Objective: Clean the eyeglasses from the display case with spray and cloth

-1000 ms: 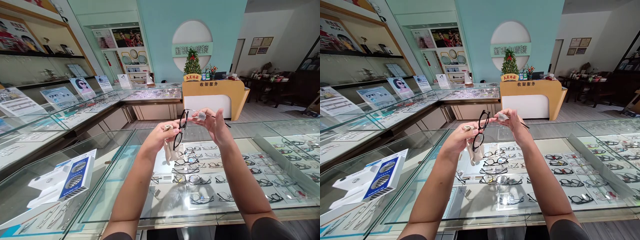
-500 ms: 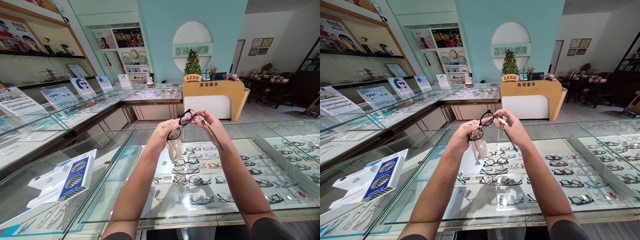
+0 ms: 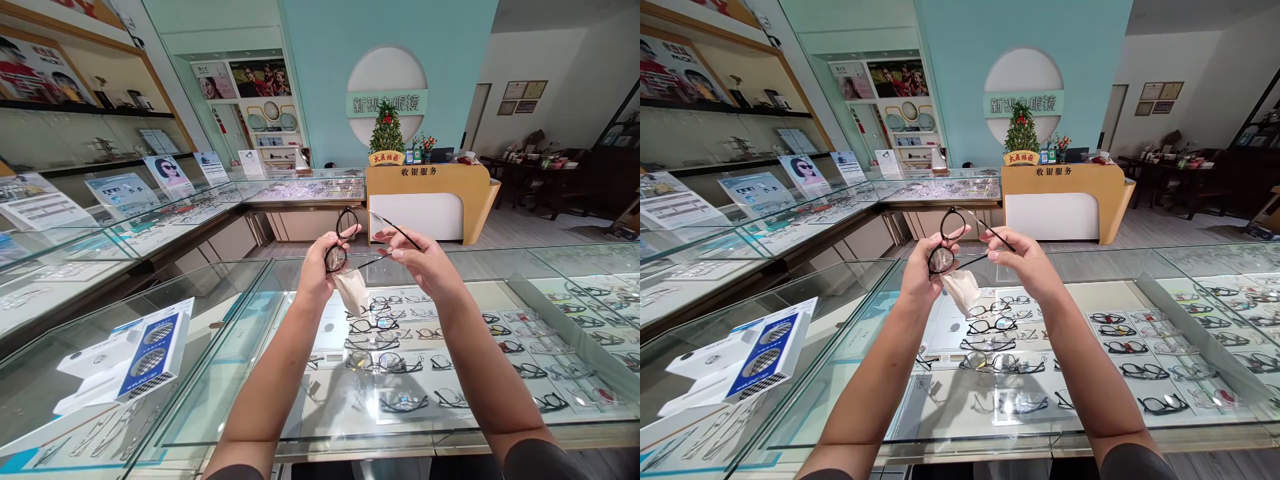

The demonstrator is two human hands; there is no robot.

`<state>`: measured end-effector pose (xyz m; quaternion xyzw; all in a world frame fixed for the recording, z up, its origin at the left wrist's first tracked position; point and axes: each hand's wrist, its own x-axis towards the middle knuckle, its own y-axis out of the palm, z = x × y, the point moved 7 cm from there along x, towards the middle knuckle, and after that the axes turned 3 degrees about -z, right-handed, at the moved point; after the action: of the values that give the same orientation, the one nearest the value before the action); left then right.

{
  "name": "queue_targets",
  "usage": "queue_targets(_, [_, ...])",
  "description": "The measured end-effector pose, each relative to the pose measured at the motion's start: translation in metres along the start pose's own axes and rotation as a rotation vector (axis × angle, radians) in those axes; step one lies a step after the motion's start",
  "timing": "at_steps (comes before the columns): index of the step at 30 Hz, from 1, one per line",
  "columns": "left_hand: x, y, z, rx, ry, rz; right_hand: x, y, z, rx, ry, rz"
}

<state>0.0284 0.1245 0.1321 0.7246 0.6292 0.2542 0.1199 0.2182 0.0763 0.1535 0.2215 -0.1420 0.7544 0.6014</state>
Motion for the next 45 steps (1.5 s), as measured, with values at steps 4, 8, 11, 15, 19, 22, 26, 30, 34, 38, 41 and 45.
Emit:
queue_targets(4, [0.004,-0.015,-0.010,-0.045,0.112,-0.150,-0.005,0.008,0.007,-0.091,-0.003,0.177])
queue_targets(8, [0.005,-0.027,-0.014,-0.087,0.181,-0.250,-0.014,0.025,0.014,-0.245,-0.051,0.467])
queue_targets(11, [0.003,-0.026,-0.016,-0.078,0.208,-0.251,-0.019,0.030,0.014,-0.315,-0.064,0.597])
queue_targets(15, [-0.003,-0.018,-0.016,0.014,0.221,-0.192,-0.021,0.024,0.010,-0.395,-0.039,0.621])
queue_targets(19, [-0.013,-0.008,-0.021,0.267,0.356,-0.121,-0.019,0.011,0.012,-0.579,-0.024,0.416])
queue_targets(22, [-0.024,0.006,-0.026,0.469,0.485,-0.029,-0.019,0.008,0.016,-0.676,-0.018,0.212])
queue_targets(26, [-0.036,0.021,-0.025,0.578,0.492,0.073,-0.022,0.018,0.017,-0.652,-0.050,0.060])
queue_targets(30, [-0.042,0.025,-0.019,0.570,0.427,0.114,-0.024,0.030,0.019,-0.587,-0.096,0.006])
queue_targets(34, [-0.046,0.020,-0.014,0.463,0.276,0.129,-0.027,0.037,0.023,-0.501,-0.123,-0.065])
queue_targets(38, [-0.050,0.021,-0.015,0.329,0.141,0.142,-0.030,0.042,0.018,-0.393,-0.092,-0.116])
queue_targets(41, [-0.056,0.026,-0.011,0.297,0.048,0.168,-0.035,0.047,0.013,-0.352,-0.091,-0.117])
queue_targets(45, [-0.073,0.023,0.001,0.307,-0.018,0.196,-0.053,0.048,0.006,-0.365,-0.037,-0.182])
